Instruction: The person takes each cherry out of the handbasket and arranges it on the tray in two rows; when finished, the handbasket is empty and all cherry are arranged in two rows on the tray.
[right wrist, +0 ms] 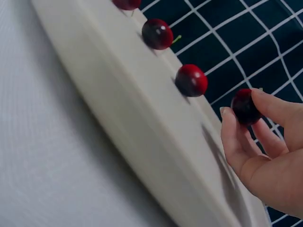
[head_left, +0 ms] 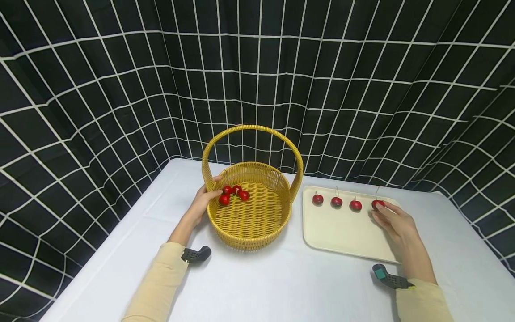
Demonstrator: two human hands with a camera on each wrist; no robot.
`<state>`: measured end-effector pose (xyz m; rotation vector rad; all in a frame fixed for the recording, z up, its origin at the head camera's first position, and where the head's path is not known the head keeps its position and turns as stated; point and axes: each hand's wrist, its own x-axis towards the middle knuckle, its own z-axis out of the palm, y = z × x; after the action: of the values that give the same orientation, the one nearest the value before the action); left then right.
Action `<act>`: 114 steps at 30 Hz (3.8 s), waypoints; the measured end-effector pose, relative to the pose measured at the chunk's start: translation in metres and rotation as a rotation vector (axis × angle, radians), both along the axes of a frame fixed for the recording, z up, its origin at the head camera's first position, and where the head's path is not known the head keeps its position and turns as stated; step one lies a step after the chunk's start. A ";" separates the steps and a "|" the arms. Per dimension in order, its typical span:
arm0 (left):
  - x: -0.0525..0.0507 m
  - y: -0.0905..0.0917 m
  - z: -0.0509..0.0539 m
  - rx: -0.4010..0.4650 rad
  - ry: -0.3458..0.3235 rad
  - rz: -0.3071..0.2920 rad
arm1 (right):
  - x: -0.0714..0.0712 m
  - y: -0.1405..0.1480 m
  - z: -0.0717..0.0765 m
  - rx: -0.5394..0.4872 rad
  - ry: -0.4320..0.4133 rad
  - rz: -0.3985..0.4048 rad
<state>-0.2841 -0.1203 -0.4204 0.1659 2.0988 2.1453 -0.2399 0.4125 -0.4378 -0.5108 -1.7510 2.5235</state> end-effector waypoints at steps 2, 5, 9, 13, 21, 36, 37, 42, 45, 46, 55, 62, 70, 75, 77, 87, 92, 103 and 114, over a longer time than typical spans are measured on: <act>-0.001 0.001 -0.001 0.000 -0.002 -0.005 | 0.000 0.002 -0.003 0.033 -0.046 -0.011; -0.001 0.001 -0.002 -0.004 -0.005 -0.006 | 0.000 0.004 -0.006 0.081 -0.073 0.001; -0.001 0.001 -0.002 -0.009 -0.006 -0.004 | -0.003 0.005 -0.007 0.192 -0.083 0.017; -0.001 0.001 -0.002 -0.013 -0.004 -0.005 | -0.007 0.003 -0.005 0.286 -0.107 0.022; 0.000 0.001 -0.001 -0.008 -0.012 0.000 | -0.012 0.003 -0.002 0.371 -0.123 0.034; 0.000 0.001 0.000 0.000 0.005 -0.001 | -0.013 0.000 0.001 0.546 -0.170 -0.019; 0.000 0.001 0.000 -0.001 0.003 -0.001 | -0.013 0.000 0.001 0.549 -0.173 -0.021; 0.000 0.001 0.000 -0.011 -0.002 -0.003 | -0.013 0.000 0.000 0.536 -0.192 -0.031; -0.003 0.001 -0.003 -0.011 -0.001 -0.002 | -0.014 0.001 -0.001 0.526 -0.204 -0.043; -0.005 0.000 -0.005 -0.008 -0.003 0.000 | -0.015 0.001 -0.001 0.526 -0.214 -0.050; -0.019 -0.002 -0.027 0.015 0.012 0.025 | -0.017 0.004 -0.008 0.559 -0.258 -0.111; -0.017 -0.001 -0.027 0.020 0.024 0.032 | -0.017 0.004 -0.012 0.543 -0.275 -0.145; -0.017 -0.001 -0.027 0.021 0.027 0.030 | -0.010 0.002 -0.007 0.489 -0.272 -0.172; -0.018 0.000 -0.028 0.027 0.026 0.030 | -0.008 0.002 -0.008 0.454 -0.275 -0.194; -0.018 0.000 -0.028 0.026 0.024 0.030 | -0.007 0.004 -0.008 0.451 -0.283 -0.199; -0.019 0.000 -0.029 0.024 0.022 0.031 | 0.005 0.015 0.001 0.128 -0.311 -0.326; -0.018 -0.001 -0.024 0.028 0.016 0.023 | 0.015 0.015 0.010 -0.113 -0.136 -0.282; -0.018 -0.001 -0.025 0.018 0.026 0.027 | 0.022 -0.002 0.021 -0.432 0.339 0.246; -0.020 -0.001 -0.028 0.021 0.016 0.023 | 0.023 -0.053 0.044 -0.235 0.426 0.428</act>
<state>-0.3037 -0.1213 -0.4482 0.1622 2.0979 2.1868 -0.2165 0.3593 -0.3933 0.4269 -1.5378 2.8415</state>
